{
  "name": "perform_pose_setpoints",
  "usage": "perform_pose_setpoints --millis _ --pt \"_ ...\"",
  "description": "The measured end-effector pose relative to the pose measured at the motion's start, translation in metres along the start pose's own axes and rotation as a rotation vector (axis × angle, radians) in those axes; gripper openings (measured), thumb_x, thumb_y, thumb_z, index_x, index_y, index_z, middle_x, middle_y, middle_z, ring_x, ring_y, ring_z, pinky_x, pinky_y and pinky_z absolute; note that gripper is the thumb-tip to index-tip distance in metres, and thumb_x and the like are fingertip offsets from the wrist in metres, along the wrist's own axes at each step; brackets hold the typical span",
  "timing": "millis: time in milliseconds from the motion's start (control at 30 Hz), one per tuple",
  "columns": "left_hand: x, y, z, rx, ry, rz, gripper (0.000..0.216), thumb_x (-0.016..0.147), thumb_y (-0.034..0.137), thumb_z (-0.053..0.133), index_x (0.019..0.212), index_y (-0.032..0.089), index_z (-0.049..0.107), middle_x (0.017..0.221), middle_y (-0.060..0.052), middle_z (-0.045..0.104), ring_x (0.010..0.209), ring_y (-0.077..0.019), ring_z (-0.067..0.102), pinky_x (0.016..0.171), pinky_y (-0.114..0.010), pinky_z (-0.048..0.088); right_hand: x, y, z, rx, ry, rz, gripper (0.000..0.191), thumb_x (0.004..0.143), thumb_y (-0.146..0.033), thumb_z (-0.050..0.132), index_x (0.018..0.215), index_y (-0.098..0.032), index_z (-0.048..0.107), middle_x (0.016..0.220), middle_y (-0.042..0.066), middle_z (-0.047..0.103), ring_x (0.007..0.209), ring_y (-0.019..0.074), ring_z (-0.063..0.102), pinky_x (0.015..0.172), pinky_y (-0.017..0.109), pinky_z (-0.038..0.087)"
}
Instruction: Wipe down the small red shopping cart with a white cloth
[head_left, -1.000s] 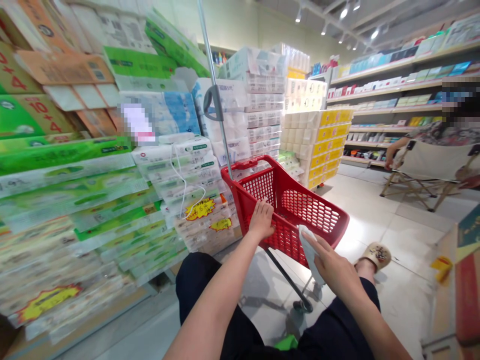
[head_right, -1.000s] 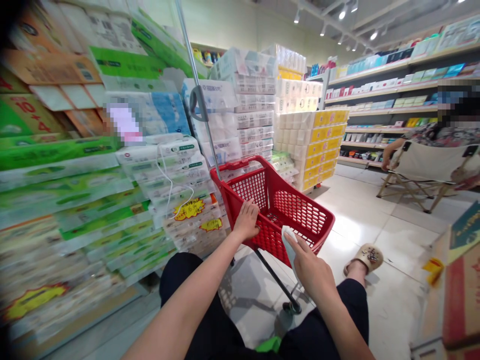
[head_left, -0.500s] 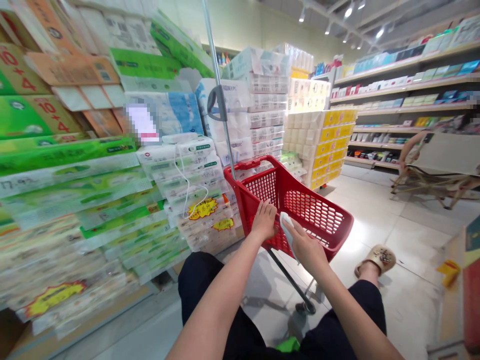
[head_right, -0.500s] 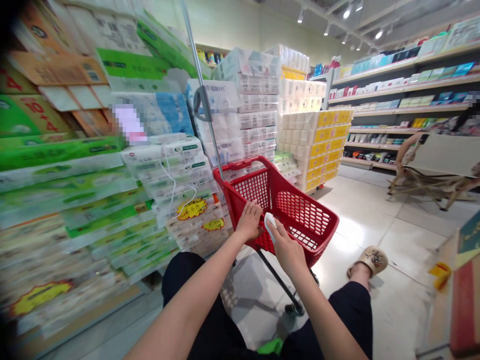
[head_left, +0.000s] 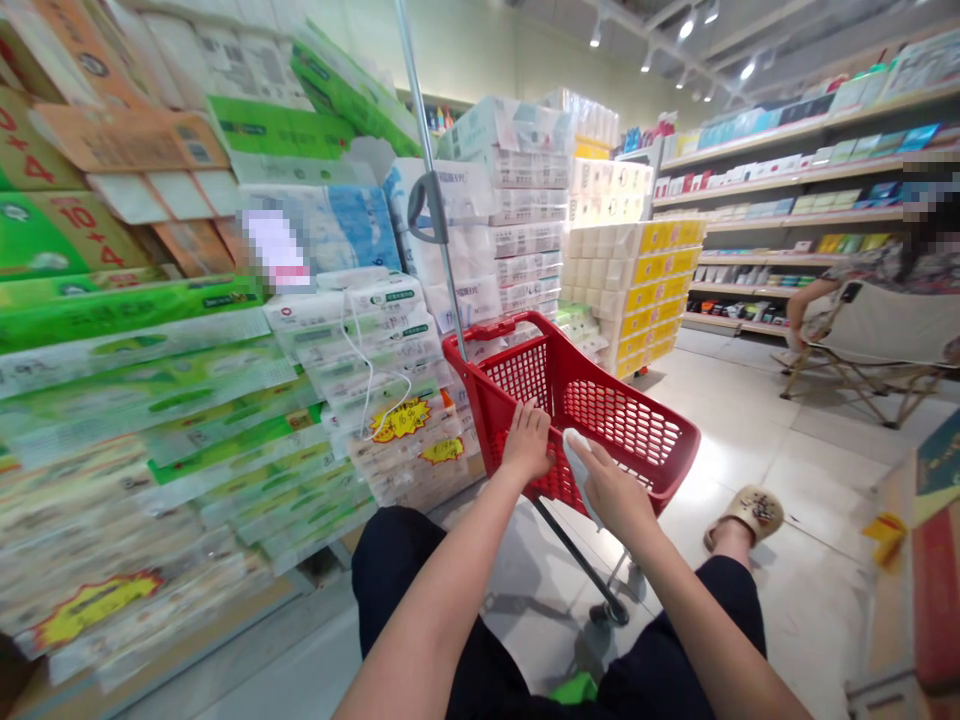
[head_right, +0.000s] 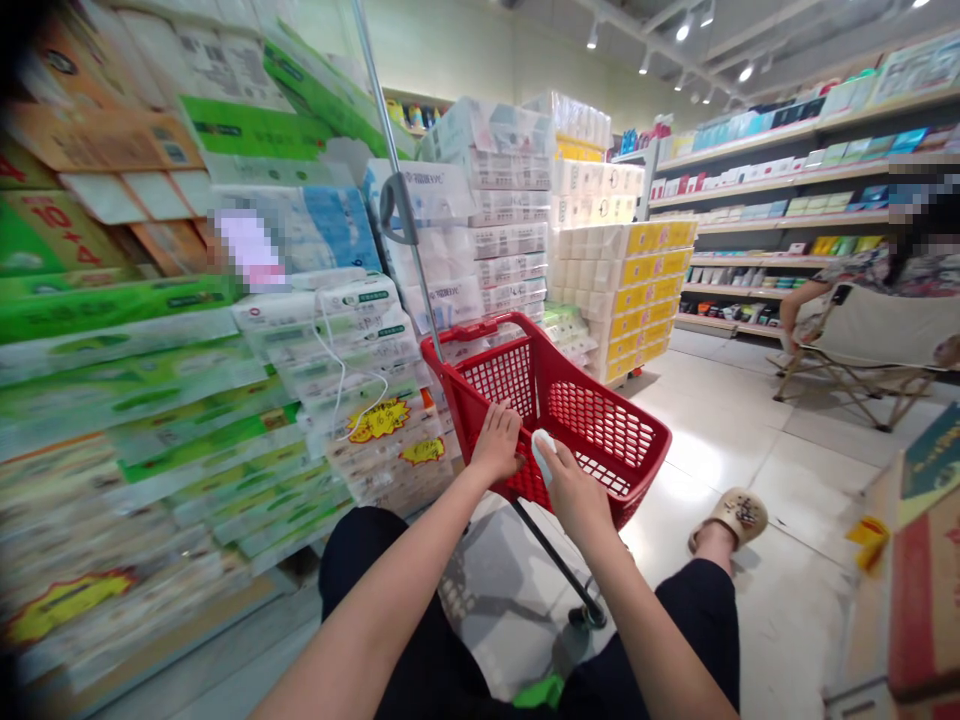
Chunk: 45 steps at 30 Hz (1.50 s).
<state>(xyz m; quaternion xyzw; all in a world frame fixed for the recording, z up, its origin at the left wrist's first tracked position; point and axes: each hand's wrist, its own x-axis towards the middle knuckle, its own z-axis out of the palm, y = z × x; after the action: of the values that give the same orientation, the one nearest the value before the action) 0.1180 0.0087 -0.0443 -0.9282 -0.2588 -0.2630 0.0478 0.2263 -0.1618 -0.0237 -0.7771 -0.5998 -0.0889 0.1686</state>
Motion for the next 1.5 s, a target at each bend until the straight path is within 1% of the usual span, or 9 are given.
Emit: perform_pose_setpoints --millis 167,367,567,733,833,967,1167,1367,1500 --pt "-0.002 -0.004 -0.002 -0.014 -0.004 0.013 0.064 0.068 0.024 0.065 0.126 0.015 0.041 0.137 -0.015 0.046 0.148 -0.0294 0.015 0.126 -0.049 0.008 0.010 -0.011 0.005 0.030 -0.010 -0.037 0.073 0.086 -0.010 0.039 0.152 -0.039 0.028 0.156 0.002 0.035 0.089 0.0180 0.069 0.060 0.026 0.054" --pt "-0.004 -0.005 -0.005 0.016 -0.006 0.024 0.064 0.065 0.023 0.067 0.124 0.015 0.042 0.136 -0.014 0.046 0.148 -0.0305 0.016 0.126 -0.049 0.007 -0.026 0.012 -0.003 0.097 0.021 -0.058 0.075 0.088 -0.009 0.036 0.153 -0.044 0.020 0.155 0.000 0.037 0.104 0.0187 0.066 0.068 0.026 0.056" --pt "-0.003 -0.003 -0.007 0.018 -0.016 0.020 0.066 0.064 0.024 0.068 0.124 0.015 0.041 0.136 -0.014 0.046 0.148 -0.0310 0.016 0.125 -0.049 0.007 -0.051 0.033 -0.008 0.063 -0.036 0.058 0.071 0.091 -0.016 0.038 0.153 -0.045 0.020 0.153 0.003 0.041 0.083 0.0179 0.071 0.060 0.028 0.055" --pt "0.000 0.000 -0.004 0.009 -0.006 0.008 0.066 0.065 0.026 0.068 0.125 0.014 0.041 0.135 -0.016 0.046 0.148 -0.0320 0.015 0.125 -0.049 0.008 -0.030 0.029 -0.005 0.066 -0.011 0.042 0.072 0.088 -0.013 0.039 0.153 -0.039 0.024 0.147 0.005 0.047 0.100 0.0211 0.067 0.071 0.030 0.055" --pt "0.001 0.000 -0.001 -0.001 -0.002 -0.002 0.065 0.066 0.027 0.067 0.125 0.015 0.041 0.135 -0.015 0.046 0.149 -0.0313 0.013 0.125 -0.051 0.007 -0.011 0.018 -0.003 0.025 -0.053 0.046 0.069 0.089 -0.014 0.038 0.153 -0.036 0.027 0.147 0.006 0.047 0.092 0.0208 0.069 0.067 0.031 0.055" --pt "0.001 -0.001 -0.001 -0.003 0.005 0.009 0.063 0.067 0.026 0.067 0.124 0.015 0.042 0.135 -0.015 0.047 0.149 -0.0307 0.013 0.125 -0.050 0.007 -0.001 0.005 0.000 -0.031 -0.031 0.046 0.069 0.089 -0.013 0.037 0.154 -0.034 0.026 0.149 0.007 0.045 0.083 0.0191 0.070 0.063 0.029 0.054" --pt "-0.001 -0.004 -0.005 -0.003 -0.013 0.025 0.064 0.066 0.026 0.068 0.124 0.015 0.043 0.136 -0.015 0.047 0.148 -0.0301 0.015 0.125 -0.049 0.008 -0.027 0.011 0.000 -0.025 -0.024 0.018 0.080 0.086 -0.011 0.037 0.155 -0.043 0.013 0.157 0.004 0.033 0.076 0.0169 0.070 0.058 0.030 0.055" --pt "-0.001 -0.003 -0.006 -0.008 -0.008 0.017 0.067 0.065 0.025 0.067 0.126 0.017 0.040 0.136 -0.015 0.046 0.148 -0.0304 0.015 0.125 -0.050 0.009 -0.061 0.034 -0.014 -0.034 -0.068 0.098 0.075 0.090 -0.015 0.033 0.154 -0.045 0.011 0.154 0.005 0.039 0.063 0.0173 0.069 0.050 0.032 0.054" --pt "0.000 -0.001 -0.003 -0.010 0.007 0.011 0.066 0.066 0.025 0.067 0.125 0.016 0.040 0.135 -0.015 0.046 0.148 -0.0308 0.014 0.125 -0.049 0.008 -0.062 0.038 -0.015 -0.040 -0.061 0.122 0.075 0.089 -0.013 0.034 0.155 -0.043 0.012 0.151 0.007 0.043 0.065 0.0182 0.070 0.053 0.033 0.055"
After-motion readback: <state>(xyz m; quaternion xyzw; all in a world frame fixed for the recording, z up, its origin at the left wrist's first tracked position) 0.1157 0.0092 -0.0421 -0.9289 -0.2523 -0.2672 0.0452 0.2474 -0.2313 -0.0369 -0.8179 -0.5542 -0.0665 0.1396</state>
